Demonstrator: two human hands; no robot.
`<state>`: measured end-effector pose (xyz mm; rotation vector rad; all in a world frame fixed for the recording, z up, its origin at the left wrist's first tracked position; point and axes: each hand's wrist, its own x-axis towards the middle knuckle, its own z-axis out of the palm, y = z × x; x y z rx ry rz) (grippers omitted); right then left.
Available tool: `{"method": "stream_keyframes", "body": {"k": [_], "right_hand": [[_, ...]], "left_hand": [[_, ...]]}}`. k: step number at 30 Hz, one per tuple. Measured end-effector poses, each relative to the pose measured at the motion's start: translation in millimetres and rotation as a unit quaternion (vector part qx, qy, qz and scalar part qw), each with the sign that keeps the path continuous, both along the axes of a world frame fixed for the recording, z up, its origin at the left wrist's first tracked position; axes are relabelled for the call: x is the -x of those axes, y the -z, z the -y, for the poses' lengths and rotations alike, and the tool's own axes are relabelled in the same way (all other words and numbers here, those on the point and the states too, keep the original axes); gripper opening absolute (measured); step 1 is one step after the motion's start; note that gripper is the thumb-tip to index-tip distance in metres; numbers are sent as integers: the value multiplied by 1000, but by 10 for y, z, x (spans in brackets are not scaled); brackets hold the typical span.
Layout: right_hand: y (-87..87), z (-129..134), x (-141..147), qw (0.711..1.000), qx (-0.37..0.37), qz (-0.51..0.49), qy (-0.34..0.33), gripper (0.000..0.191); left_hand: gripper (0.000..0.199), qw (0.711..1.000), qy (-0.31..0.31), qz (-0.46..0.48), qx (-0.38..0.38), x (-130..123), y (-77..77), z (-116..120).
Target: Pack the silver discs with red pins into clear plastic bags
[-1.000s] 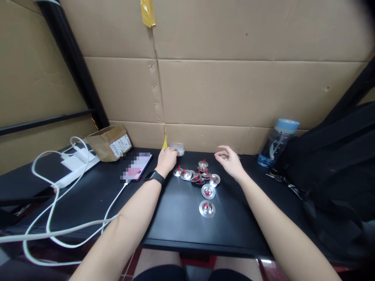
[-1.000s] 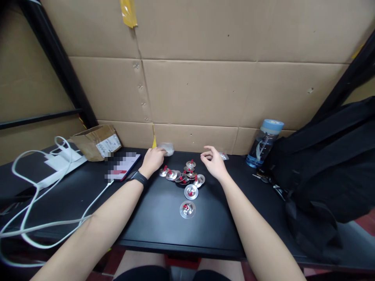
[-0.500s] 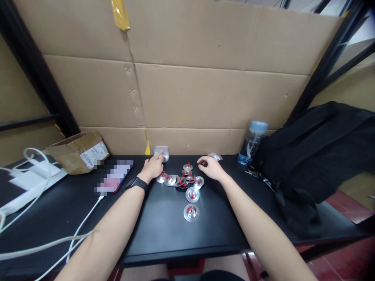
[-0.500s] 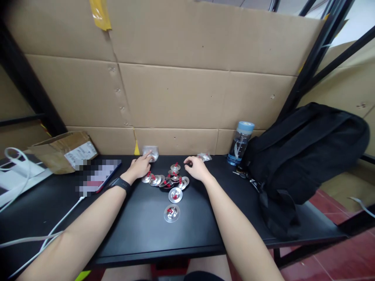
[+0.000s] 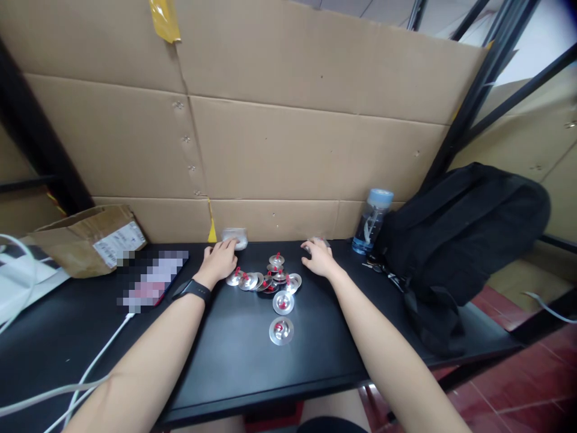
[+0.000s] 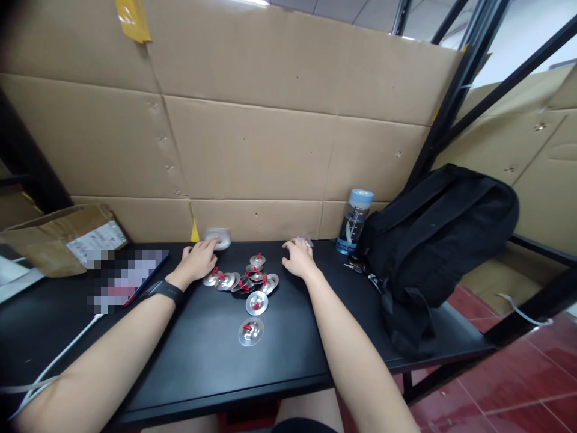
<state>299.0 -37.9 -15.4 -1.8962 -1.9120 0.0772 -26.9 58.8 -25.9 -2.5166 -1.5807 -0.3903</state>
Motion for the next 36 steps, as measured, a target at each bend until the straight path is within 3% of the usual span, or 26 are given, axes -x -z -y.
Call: {"method": "stream_keyframes", "body": {"k": [5, 14, 18, 22, 25, 29, 36], "right_hand": [[66, -47, -157, 998, 29, 14, 47, 58], [23, -69, -177, 995, 61, 56, 59, 51], [-46, -42, -147, 995, 57, 66, 54, 53], [-63, -30, -149, 991, 105, 74, 32, 65], [-57, -18, -146, 990, 121, 74, 20, 58], [-51, 0, -131, 995, 79, 54, 1, 31], [-136, -3, -71, 998, -20, -25, -56, 39]], "left_hand": [[51, 1000, 0, -6, -22, -13, -56, 70], [45, 999, 13, 11, -40, -30, -112, 166], [44, 999, 11, 22, -38, -21, -124, 167], [41, 998, 21, 32, -42, -17, -154, 194], [37, 998, 30, 31, -51, -21, -182, 231], [33, 997, 35, 33, -58, -35, -219, 295], [25, 994, 50, 52, -81, -84, -327, 401]]}}
